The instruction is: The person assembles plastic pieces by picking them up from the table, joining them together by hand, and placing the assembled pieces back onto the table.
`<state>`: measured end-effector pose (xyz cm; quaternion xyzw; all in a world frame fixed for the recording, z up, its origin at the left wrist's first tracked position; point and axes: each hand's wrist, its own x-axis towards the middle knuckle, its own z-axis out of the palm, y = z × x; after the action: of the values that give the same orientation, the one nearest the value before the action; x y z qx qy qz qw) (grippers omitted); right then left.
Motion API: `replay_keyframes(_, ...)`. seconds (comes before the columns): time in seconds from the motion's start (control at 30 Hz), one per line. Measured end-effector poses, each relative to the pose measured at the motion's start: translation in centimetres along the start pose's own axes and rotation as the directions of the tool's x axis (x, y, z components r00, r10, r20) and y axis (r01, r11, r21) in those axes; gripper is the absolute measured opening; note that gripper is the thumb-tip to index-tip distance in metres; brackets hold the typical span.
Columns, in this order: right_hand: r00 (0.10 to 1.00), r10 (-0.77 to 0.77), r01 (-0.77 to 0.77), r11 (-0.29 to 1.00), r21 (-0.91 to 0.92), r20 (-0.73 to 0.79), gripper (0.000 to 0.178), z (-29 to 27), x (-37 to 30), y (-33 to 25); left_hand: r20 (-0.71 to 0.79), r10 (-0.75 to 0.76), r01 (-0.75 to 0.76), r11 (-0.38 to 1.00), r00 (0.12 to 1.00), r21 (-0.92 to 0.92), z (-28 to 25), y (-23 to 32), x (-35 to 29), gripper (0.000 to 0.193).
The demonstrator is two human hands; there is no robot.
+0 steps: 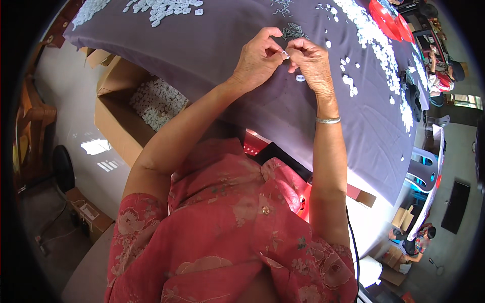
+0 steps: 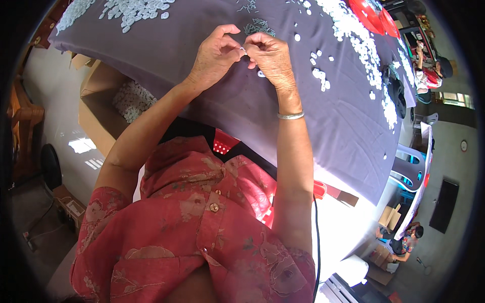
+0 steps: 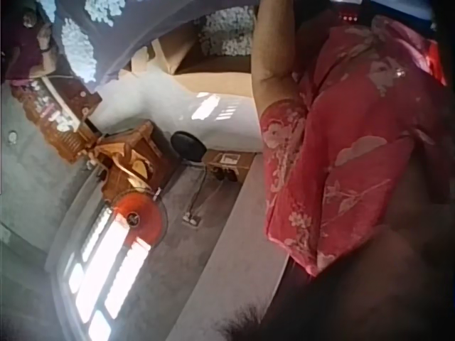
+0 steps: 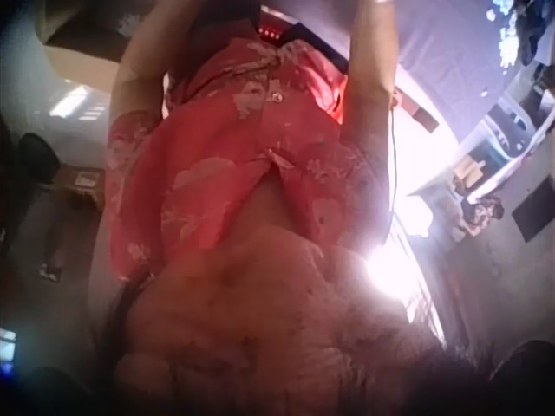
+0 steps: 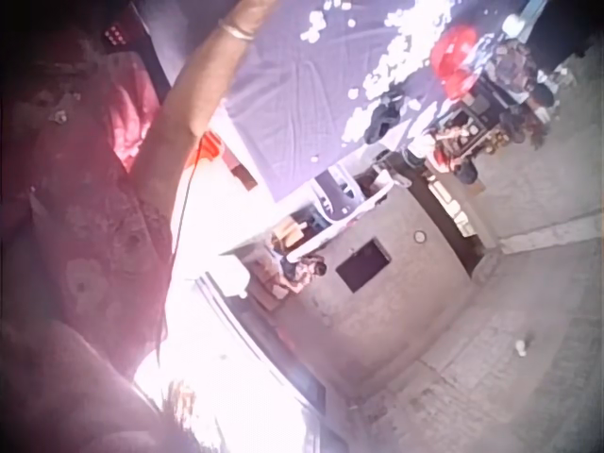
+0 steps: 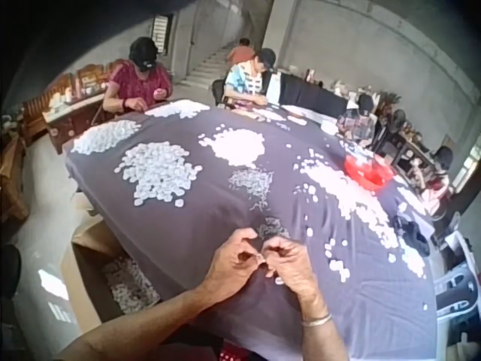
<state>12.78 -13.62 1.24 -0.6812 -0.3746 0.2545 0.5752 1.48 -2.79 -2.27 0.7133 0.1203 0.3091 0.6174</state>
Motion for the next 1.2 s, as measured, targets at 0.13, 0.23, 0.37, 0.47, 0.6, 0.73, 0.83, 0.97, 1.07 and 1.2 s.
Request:
replay_keyframes(0.13, 0.996, -0.05, 0.049, 0.999, -0.011, -0.073, 0.005, 0.7, 0.0, 0.6, -0.038, -0.009, 0.011, 0.999, 0.999, 0.04, 0.0, -0.4, 0.0, 0.036)
replay_keyframes(0.23, 0.992, -0.037, 0.039, 0.999, 0.01, -0.118, 0.006, 1.3, -0.1, 0.6, -0.065, -0.045, 0.045, 0.999, 0.997, 0.002, 0.1, -0.6, -0.1, 0.019)
replay_keyframes(0.37, 0.996, 0.043, -0.045, 0.999, -0.02, -0.077, 0.007, 1.0, -0.2, 0.2, -0.102, 0.019, -0.012, 0.997, 0.995, 0.071, 0.2, -0.4, -0.2, 0.018)
replay_keyframes(0.47, 0.995, 0.064, -0.066, 0.998, -0.024, -0.077, 0.008, 1.0, -0.3, -0.2, -0.106, -0.002, 0.012, 0.996, 0.994, 0.091, 0.2, 0.1, -0.2, 0.035)
replay_keyframes(0.6, 0.992, 0.107, -0.111, 0.991, -0.079, -0.062, 0.009, 0.8, -0.4, -0.9, -0.075, -0.006, 0.017, 0.989, 0.997, 0.148, 0.2, 0.4, -0.4, 0.046)
replay_keyframes(0.73, 0.994, 0.106, -0.107, 0.987, -0.117, -0.015, 0.01, 0.3, -0.3, -0.9, -0.056, 0.015, -0.004, 0.982, 0.998, 0.191, 0.1, 0.8, -0.3, 0.047)
replay_keyframes(0.83, 0.995, 0.103, -0.105, 0.989, -0.103, -0.017, 0.01, 0.3, -0.5, -0.8, -0.05, -0.002, 0.01, 0.988, 0.999, 0.153, 0.1, 0.7, -0.4, 0.046)
replay_keyframes(0.97, 0.994, 0.105, -0.108, 0.987, -0.115, -0.027, 0.011, 0.3, -0.5, -1.2, -0.046, -0.009, 0.015, 0.991, 0.999, 0.135, 0.1, 0.7, -0.3, 0.047)
replay_keyframes(1.07, 0.99, 0.13, -0.139, 0.976, -0.168, -0.061, 0.014, 0.2, -0.8, -1.8, -0.054, 0.032, -0.025, 0.991, 0.998, 0.133, 0.2, 0.6, -0.4, 0.047)
replay_keyframes(1.2, 0.988, 0.116, -0.131, 0.98, -0.147, -0.102, 0.017, -1.3, -0.9, -2.1, -0.04, 0.01, -0.005, 0.994, 0.999, 0.106, 0.2, 0.7, -0.3, 0.047)
